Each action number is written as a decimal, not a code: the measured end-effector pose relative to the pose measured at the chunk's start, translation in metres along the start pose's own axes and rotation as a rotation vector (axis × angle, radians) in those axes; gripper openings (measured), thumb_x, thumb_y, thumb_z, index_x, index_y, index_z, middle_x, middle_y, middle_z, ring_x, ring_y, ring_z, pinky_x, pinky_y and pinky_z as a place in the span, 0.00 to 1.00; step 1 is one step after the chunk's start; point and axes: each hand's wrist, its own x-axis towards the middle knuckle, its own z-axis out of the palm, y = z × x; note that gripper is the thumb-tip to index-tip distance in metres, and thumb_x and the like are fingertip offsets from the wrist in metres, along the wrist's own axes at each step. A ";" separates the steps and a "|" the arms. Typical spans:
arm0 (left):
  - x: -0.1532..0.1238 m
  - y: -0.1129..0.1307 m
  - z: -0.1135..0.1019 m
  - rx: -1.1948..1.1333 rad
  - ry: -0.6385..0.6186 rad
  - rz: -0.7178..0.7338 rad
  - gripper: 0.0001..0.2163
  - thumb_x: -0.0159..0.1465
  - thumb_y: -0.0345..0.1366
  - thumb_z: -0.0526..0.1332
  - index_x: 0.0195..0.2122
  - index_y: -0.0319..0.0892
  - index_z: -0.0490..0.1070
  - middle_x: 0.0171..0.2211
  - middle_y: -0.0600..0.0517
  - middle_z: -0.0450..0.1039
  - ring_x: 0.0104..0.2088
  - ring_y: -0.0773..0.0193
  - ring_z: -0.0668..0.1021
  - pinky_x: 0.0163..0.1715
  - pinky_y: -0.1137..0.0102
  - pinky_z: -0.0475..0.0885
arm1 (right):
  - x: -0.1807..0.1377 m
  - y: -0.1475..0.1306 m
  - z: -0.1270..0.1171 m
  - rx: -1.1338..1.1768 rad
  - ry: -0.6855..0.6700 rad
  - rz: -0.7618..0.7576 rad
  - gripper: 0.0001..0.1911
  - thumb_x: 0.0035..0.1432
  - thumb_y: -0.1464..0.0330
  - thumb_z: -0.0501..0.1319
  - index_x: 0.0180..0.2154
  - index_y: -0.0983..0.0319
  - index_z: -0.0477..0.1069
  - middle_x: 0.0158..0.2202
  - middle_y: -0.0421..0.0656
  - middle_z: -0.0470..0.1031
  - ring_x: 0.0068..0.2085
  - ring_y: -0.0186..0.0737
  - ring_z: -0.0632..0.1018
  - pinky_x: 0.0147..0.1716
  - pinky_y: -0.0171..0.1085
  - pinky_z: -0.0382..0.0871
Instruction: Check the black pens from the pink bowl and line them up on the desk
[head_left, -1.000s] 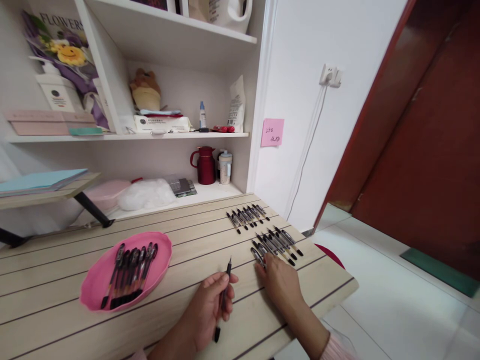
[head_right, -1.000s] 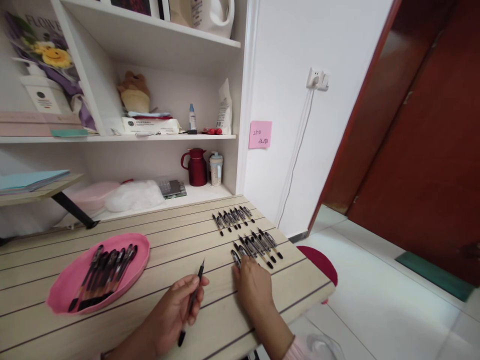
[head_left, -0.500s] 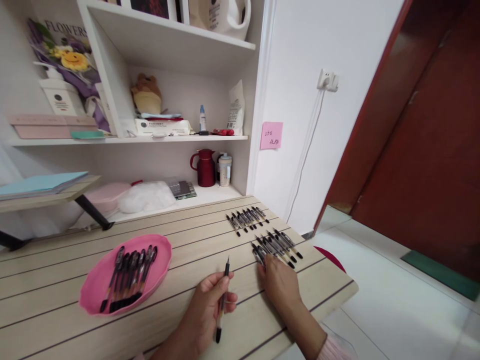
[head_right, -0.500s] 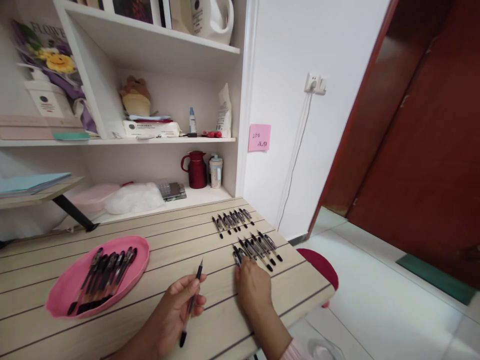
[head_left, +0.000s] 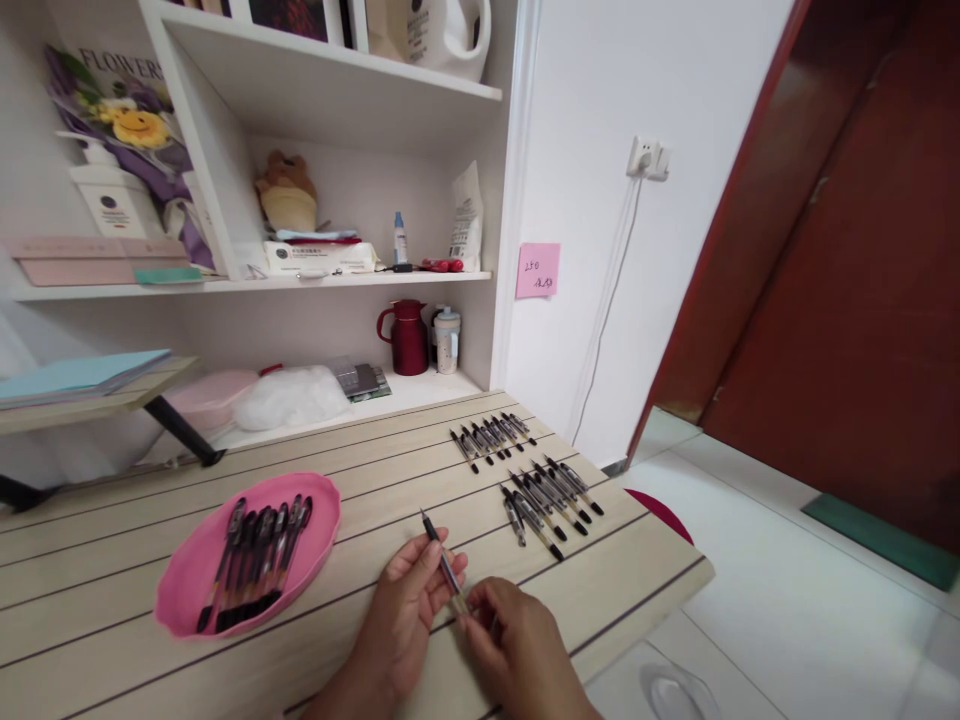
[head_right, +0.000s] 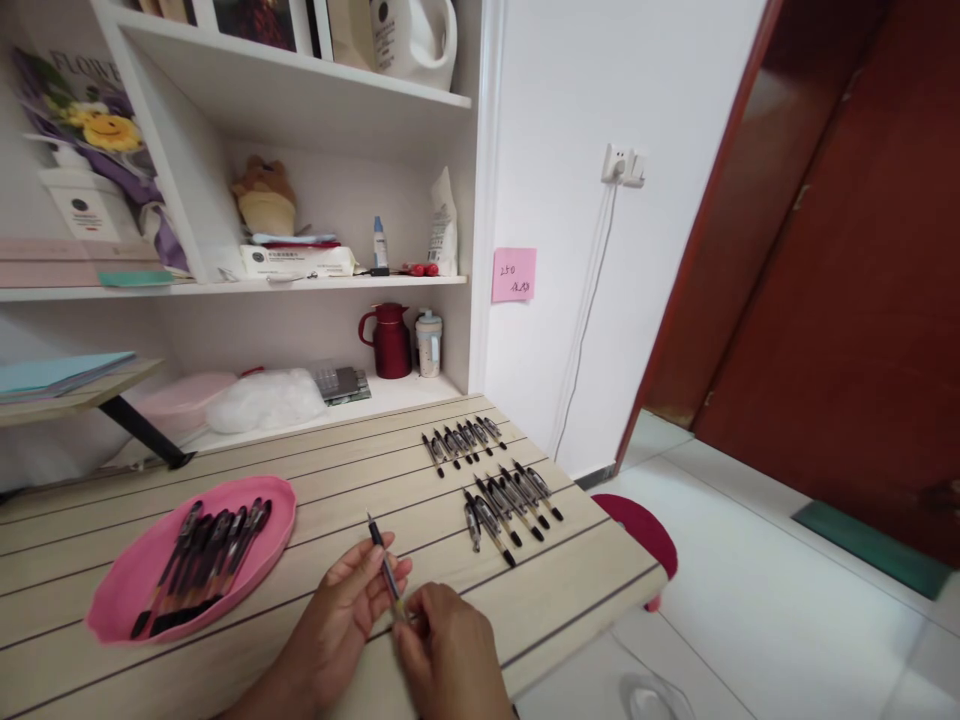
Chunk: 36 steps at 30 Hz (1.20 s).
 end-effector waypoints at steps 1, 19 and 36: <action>0.000 0.000 0.000 0.004 -0.001 -0.003 0.14 0.48 0.32 0.67 0.37 0.41 0.70 0.32 0.51 0.74 0.36 0.60 0.78 0.39 0.68 0.70 | 0.000 0.002 0.000 -0.038 0.006 -0.025 0.05 0.53 0.71 0.54 0.29 0.61 0.67 0.26 0.40 0.73 0.27 0.34 0.72 0.28 0.30 0.59; 0.003 -0.005 -0.004 0.177 -0.024 -0.006 0.13 0.52 0.40 0.64 0.36 0.38 0.72 0.37 0.45 0.74 0.40 0.59 0.75 0.43 0.63 0.67 | 0.026 0.056 -0.034 -0.544 0.095 0.155 0.11 0.60 0.69 0.50 0.28 0.60 0.67 0.29 0.42 0.72 0.28 0.35 0.73 0.25 0.33 0.56; -0.002 -0.001 0.003 0.211 0.025 -0.009 0.13 0.49 0.40 0.65 0.34 0.38 0.73 0.35 0.46 0.74 0.37 0.60 0.76 0.41 0.64 0.68 | 0.021 0.069 -0.050 -0.496 0.217 0.142 0.12 0.60 0.65 0.48 0.28 0.60 0.66 0.28 0.42 0.72 0.28 0.36 0.73 0.26 0.34 0.56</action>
